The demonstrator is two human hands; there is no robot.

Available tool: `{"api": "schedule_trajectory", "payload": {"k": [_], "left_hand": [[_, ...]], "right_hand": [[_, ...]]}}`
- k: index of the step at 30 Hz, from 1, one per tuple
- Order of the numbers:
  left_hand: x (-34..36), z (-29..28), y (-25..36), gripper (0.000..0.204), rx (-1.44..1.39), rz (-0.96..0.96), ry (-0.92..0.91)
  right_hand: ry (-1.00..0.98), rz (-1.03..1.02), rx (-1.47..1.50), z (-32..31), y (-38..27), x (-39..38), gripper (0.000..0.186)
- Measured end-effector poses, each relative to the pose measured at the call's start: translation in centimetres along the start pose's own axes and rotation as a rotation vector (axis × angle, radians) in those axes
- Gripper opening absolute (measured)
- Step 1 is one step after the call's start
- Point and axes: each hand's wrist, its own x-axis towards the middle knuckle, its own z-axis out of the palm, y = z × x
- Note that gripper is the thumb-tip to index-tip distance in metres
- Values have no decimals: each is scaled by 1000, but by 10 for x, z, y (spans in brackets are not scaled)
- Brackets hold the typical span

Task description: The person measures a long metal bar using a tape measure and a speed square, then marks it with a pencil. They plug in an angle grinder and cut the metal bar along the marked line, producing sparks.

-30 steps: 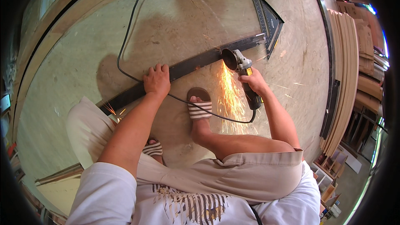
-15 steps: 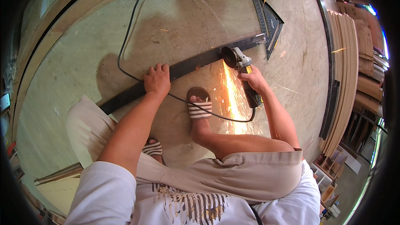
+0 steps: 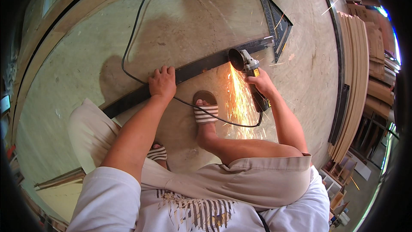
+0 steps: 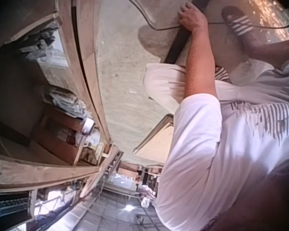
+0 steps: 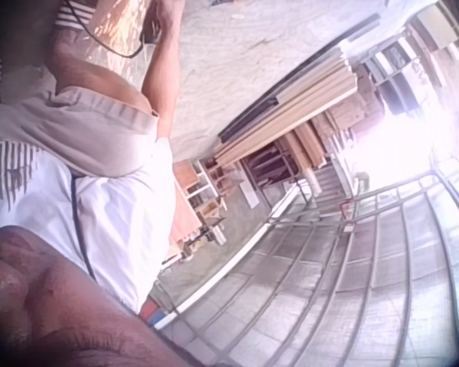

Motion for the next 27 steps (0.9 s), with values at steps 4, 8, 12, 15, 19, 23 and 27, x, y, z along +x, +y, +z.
{"api": "schedule_trajectory", "payload": {"k": [4, 8, 12, 15, 19, 23, 27], "left_hand": [[0, -2, 0, 23, 0, 2, -12], [0, -4, 3, 23, 6, 2, -24], [0, -2, 1, 23, 5, 3, -6], [-1, -3, 0, 22, 12, 3, 13], [0, 0, 2, 21, 22, 3, 8], [0, 0, 1, 21, 3, -2, 4], [-1, 1, 0, 22, 8, 6, 13]], "right_hand": [[78, 23, -63, 2, -3, -5, 34], [1, 61, -46, -3, 5, -1, 50], [8, 52, -54, -3, -7, 0, 48], [3, 37, -50, -1, -11, 0, 47], [-16, 5, -42, -4, -1, -1, 47], [-2, 15, 22, 0, -2, 1, 49], [6, -27, 63, 1, 1, 7, 50]]}}
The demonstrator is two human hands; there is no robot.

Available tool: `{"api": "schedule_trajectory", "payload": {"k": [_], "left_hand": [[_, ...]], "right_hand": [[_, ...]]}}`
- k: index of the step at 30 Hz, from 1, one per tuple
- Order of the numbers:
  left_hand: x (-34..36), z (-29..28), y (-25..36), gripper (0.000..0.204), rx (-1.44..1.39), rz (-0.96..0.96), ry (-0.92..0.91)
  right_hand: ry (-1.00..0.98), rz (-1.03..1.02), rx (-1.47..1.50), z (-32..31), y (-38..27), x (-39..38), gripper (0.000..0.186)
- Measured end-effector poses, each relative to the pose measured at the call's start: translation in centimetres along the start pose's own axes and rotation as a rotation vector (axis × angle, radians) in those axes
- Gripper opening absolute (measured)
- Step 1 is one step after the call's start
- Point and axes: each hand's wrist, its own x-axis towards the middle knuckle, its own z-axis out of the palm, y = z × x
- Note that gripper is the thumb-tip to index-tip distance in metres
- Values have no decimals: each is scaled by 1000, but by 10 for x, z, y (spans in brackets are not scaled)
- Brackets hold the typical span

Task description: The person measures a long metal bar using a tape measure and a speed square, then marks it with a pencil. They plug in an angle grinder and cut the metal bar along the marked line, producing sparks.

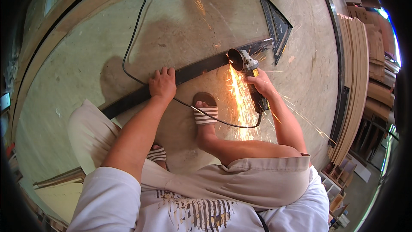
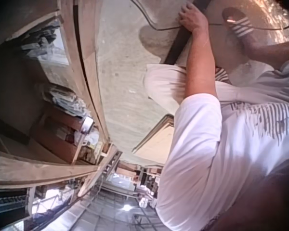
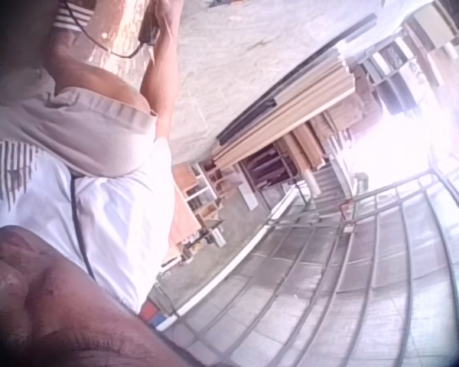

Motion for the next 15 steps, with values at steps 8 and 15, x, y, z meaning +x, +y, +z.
{"api": "schedule_trajectory", "payload": {"k": [8, 15], "left_hand": [[0, -5, 2, 24, -9, -11, -36], [0, -1, 1, 23, 2, -13, -21]], "right_hand": [[-23, 40, -32, -1, 6, -1, 45], [1, 10, -18, 0, 11, 10, 44]]}}
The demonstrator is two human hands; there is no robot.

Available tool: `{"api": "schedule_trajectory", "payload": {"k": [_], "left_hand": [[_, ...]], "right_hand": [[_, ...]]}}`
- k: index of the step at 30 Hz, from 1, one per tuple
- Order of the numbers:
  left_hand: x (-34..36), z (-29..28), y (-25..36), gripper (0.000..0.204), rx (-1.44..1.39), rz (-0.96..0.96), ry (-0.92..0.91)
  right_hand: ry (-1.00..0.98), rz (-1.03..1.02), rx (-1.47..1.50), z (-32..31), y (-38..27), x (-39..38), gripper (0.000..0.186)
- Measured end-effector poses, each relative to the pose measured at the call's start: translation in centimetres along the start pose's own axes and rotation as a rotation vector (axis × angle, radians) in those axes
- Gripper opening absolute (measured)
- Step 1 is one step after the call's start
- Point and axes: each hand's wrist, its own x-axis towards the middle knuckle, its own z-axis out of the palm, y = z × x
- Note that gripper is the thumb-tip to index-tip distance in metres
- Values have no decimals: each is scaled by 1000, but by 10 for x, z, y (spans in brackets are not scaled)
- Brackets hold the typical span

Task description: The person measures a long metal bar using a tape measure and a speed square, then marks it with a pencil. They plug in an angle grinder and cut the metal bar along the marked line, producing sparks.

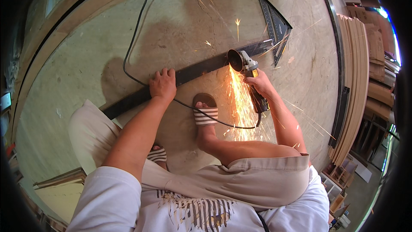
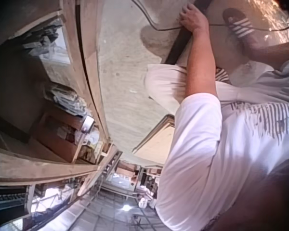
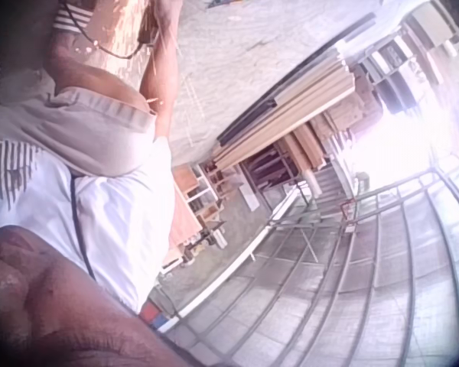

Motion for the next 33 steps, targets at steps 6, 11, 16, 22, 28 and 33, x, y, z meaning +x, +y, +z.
{"api": "schedule_trajectory", "payload": {"k": [6, 11, 16, 22, 28, 33], "left_hand": [[-1, -2, 1, 23, -7, -1, -15], [-1, -2, 1, 23, -6, 7, 11], [-2, -3, 1, 22, 5, -2, 7], [-2, 0, 1, 20, -11, 18, 40], [2, 6, -2, 50, 0, -7, -4], [1, 3, 0, 49, -20, 3, -24]], "right_hand": [[-13, 23, 14, -1, -16, -15, 44], [12, 16, -28, 1, -20, -8, 44], [-25, 23, 6, 1, -18, -13, 46], [-21, 2, 33, 0, -16, -5, 48], [-5, -7, -35, 4, -24, -11, 47], [-12, 22, -56, 0, -13, -8, 47]]}}
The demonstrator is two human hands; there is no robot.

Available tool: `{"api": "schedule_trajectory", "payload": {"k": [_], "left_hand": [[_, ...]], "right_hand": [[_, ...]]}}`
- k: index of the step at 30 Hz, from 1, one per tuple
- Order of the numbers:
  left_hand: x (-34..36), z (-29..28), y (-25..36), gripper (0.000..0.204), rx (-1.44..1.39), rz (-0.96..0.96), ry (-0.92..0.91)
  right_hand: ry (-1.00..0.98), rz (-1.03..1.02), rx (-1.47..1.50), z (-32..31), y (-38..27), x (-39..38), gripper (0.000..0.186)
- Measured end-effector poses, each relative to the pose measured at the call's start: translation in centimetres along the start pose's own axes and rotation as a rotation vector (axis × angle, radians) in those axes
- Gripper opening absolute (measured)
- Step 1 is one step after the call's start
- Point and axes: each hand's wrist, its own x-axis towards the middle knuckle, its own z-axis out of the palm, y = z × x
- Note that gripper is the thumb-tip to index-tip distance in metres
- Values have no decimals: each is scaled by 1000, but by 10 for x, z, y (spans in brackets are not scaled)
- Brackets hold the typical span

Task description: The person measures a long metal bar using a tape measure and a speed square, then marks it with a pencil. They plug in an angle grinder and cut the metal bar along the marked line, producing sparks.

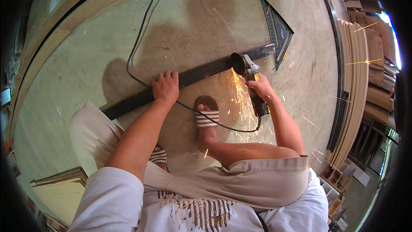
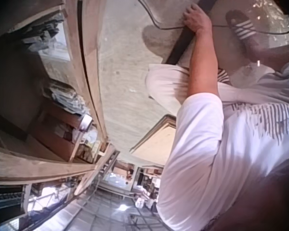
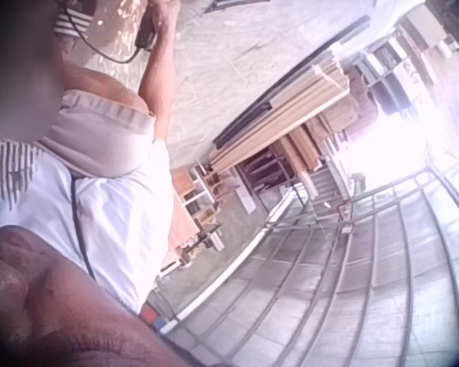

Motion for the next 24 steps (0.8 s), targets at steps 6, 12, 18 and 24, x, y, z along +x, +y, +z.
{"api": "schedule_trajectory", "payload": {"k": [6, 12, 18, 24], "left_hand": [[0, 0, -2, 37, 3, 0, 26], [-4, -3, 1, 18, -6, 3, 49], [-3, -2, 0, 19, -10, 8, 52], [-4, -4, 1, 19, -7, 1, 33]], "right_hand": [[14, -46, 61, 5, -4, 6, 45], [3, 10, 103, 4, -1, 0, 43], [-1, -7, 70, 1, -5, 5, 41], [9, 39, -5, 3, -4, 1, 43]]}}
